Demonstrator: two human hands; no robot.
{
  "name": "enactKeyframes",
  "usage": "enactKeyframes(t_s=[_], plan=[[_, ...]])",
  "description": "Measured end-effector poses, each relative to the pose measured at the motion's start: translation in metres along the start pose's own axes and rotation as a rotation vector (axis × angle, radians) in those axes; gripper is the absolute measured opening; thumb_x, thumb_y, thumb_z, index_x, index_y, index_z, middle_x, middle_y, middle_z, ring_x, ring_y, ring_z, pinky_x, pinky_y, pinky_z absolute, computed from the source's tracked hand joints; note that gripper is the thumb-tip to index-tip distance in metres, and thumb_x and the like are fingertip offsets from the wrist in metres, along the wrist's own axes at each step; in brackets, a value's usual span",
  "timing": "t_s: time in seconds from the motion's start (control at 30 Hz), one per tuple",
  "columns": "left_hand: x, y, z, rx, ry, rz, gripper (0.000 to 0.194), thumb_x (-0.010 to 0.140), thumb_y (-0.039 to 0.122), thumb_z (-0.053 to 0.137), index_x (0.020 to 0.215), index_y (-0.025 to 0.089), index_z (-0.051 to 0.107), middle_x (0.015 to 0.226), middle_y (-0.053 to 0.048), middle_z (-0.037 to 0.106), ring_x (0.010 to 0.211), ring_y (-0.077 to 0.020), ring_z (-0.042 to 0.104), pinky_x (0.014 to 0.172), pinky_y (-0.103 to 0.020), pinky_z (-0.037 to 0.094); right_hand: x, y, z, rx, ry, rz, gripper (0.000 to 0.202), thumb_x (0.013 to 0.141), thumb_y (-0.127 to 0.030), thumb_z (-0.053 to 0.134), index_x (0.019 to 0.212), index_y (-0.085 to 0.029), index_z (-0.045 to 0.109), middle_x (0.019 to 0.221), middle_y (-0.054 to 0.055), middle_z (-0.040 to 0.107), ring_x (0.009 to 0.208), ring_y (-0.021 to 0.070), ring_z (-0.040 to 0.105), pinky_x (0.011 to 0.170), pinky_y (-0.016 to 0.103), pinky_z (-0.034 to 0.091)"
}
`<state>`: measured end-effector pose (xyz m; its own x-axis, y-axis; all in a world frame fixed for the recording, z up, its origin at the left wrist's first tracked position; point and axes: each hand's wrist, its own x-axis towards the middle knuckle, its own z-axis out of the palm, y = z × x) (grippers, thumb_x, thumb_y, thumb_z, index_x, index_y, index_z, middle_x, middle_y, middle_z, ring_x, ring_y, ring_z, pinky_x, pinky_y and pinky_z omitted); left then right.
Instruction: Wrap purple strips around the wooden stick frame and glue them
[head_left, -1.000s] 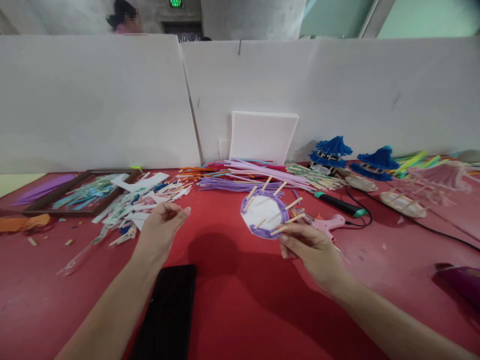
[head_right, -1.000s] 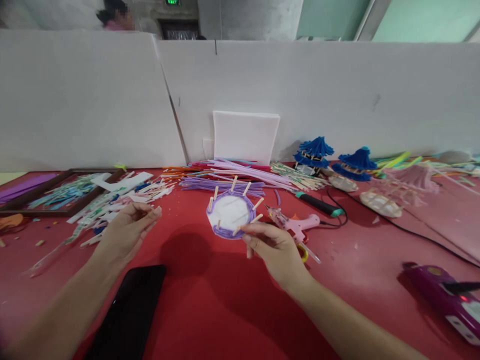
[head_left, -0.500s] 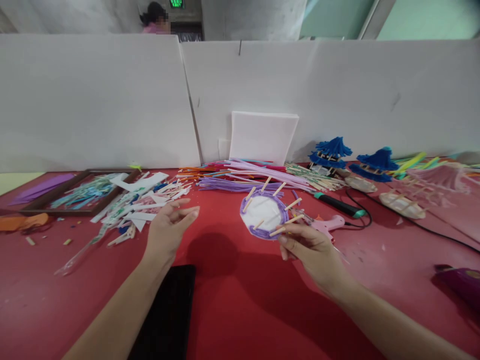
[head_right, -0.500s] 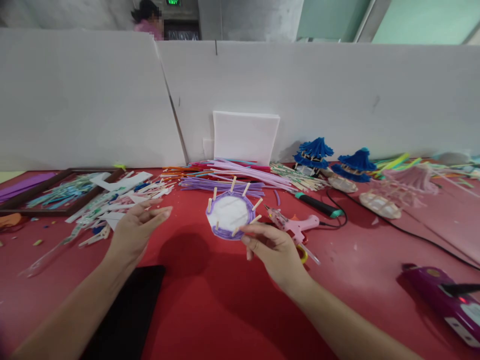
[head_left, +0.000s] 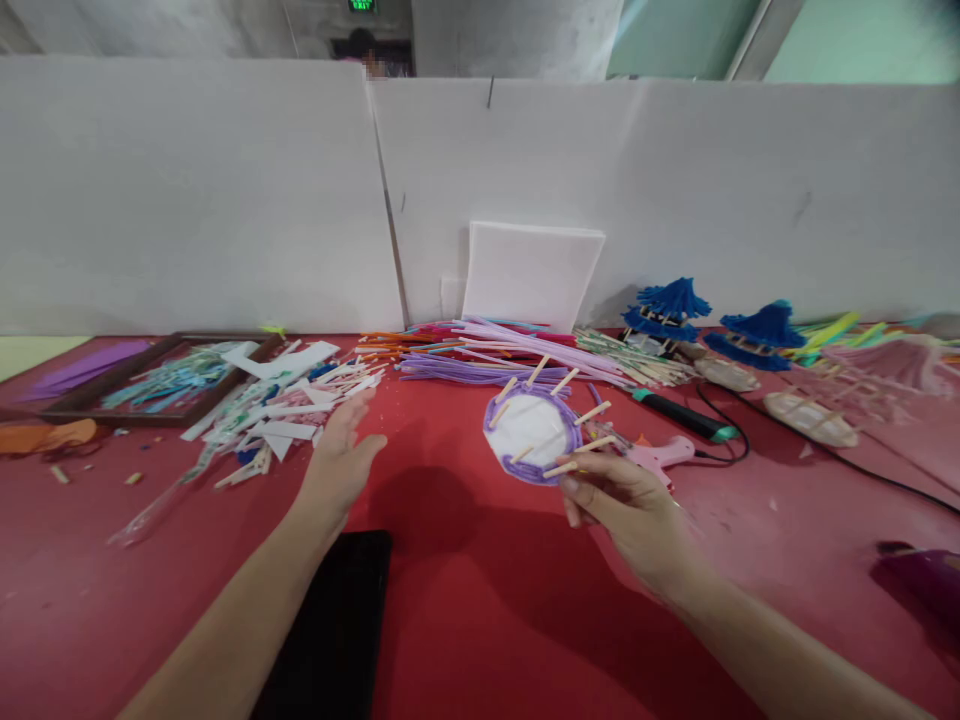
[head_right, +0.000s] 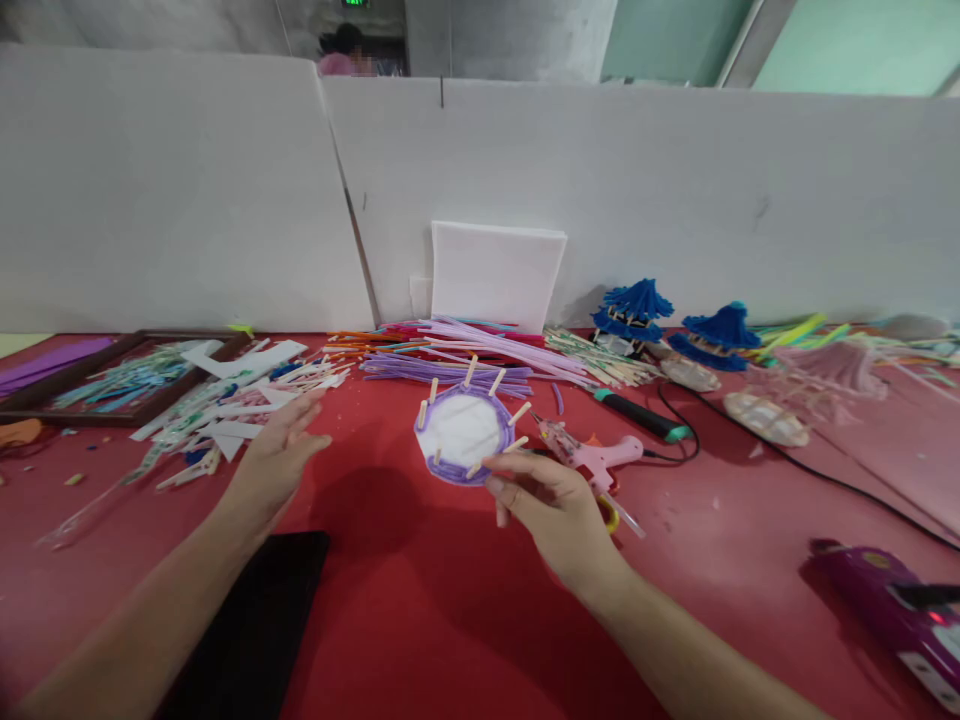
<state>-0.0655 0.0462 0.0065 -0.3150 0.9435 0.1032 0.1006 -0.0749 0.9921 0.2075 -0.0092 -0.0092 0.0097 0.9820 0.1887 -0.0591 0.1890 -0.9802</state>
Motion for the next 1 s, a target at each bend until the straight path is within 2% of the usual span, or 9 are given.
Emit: enactKeyframes(t_s=[0.1,0.13,0.2,0.27,0.33,0.4,0.57,0.77,1.0], plan=[[-0.013,0.009,0.007,-0.045,-0.115,-0.076,0.051,0.065,0.023,0.064,0.115,0.017,0.054,0.115,-0.011,0.063,0.068,-0.0138,0.062,0.085,-0.041,0.048,-0.001,0.001,0.000,-0.001,-0.013,-0.005,0.011,0.072,-0.029,0.071,0.080,-0.021,0.073,0.051,-0.004,0.057,0.044,0.0092,0.053,0.045,0.024,0.042],[-0.020,0.013,0.010,-0.023,-0.218,-0.132,0.058,0.064,0.022,0.066,0.120,0.018,0.051,0.122,-0.012,0.061,0.066,-0.0126,0.061,0.082,-0.042,0.049,-0.001,0.002,0.000,-0.002,-0.022,-0.005,0.011,0.072,-0.029,0.071,0.081,-0.021,0.073,0.051,-0.003,0.058,0.044,0.0093,0.053,0.046,0.024,0.043],[-0.040,0.019,0.019,-0.077,-0.469,-0.264,0.073,0.063,0.021,0.071,0.131,0.023,0.041,0.134,-0.014,0.052,0.078,-0.0168,0.065,0.082,-0.042,0.050,-0.002,0.002,0.001,-0.005,-0.053,-0.014,0.011,0.073,-0.028,0.071,0.081,-0.021,0.073,0.056,-0.003,0.059,0.045,0.0092,0.054,0.047,0.024,0.045],[-0.059,0.022,0.030,-0.202,-0.630,-0.301,0.100,0.064,0.017,0.072,0.144,0.028,0.013,0.133,-0.016,0.052,0.102,-0.0235,0.061,0.085,-0.041,0.048,-0.004,0.003,0.001,-0.010,-0.109,-0.039,0.011,0.075,-0.027,0.070,0.084,-0.023,0.073,0.066,-0.001,0.063,0.046,0.0084,0.055,0.048,0.023,0.046],[-0.074,0.022,0.040,-0.302,-0.740,-0.255,0.118,0.068,0.016,0.072,0.143,0.031,-0.018,0.129,-0.014,0.055,0.110,-0.0241,0.058,0.092,-0.043,0.045,-0.006,0.003,0.002,-0.038,-0.197,-0.068,0.012,0.078,-0.026,0.068,0.088,-0.024,0.073,0.076,0.001,0.066,0.048,0.0077,0.056,0.048,0.022,0.047],[-0.082,0.020,0.046,-0.338,-0.778,-0.211,0.123,0.070,0.015,0.072,0.139,0.032,-0.028,0.131,-0.013,0.054,0.117,-0.0242,0.054,0.099,-0.045,0.040,-0.008,0.002,0.002,-0.090,-0.279,-0.104,0.014,0.080,-0.025,0.066,0.091,-0.024,0.073,0.081,0.003,0.066,0.050,0.0073,0.055,0.047,0.021,0.047],[-0.082,0.014,0.047,-0.332,-0.780,-0.133,0.103,0.069,0.014,0.072,0.144,0.027,0.001,0.141,-0.014,0.041,0.125,-0.0260,0.046,0.103,-0.040,0.038,-0.008,-0.003,0.003,-0.249,-0.327,-0.181,0.017,0.082,-0.026,0.063,0.095,-0.020,0.072,0.082,0.005,0.066,0.053,0.0084,0.054,0.048,0.021,0.047],[-0.080,0.009,0.044,-0.332,-0.751,-0.155,0.092,0.070,0.012,0.071,0.139,0.031,0.013,0.145,-0.012,0.032,0.125,-0.0240,0.046,0.098,-0.036,0.043,-0.006,-0.004,0.002,-0.376,-0.342,-0.248,0.018,0.083,-0.025,0.063,0.098,-0.023,0.071,0.087,0.005,0.068,0.073,0.0149,0.062,0.062,0.026,0.050],[-0.079,0.015,0.044,-0.248,-0.755,-0.170,0.072,0.070,0.018,0.071,0.127,0.026,0.028,0.125,-0.010,0.050,0.111,-0.0230,0.056,0.088,-0.033,0.049,-0.008,-0.006,0.003,-0.399,-0.380,-0.334,0.015,0.082,-0.023,0.064,0.095,-0.021,0.070,0.079,0.004,0.065,0.072,0.0149,0.060,0.066,0.026,0.048]])
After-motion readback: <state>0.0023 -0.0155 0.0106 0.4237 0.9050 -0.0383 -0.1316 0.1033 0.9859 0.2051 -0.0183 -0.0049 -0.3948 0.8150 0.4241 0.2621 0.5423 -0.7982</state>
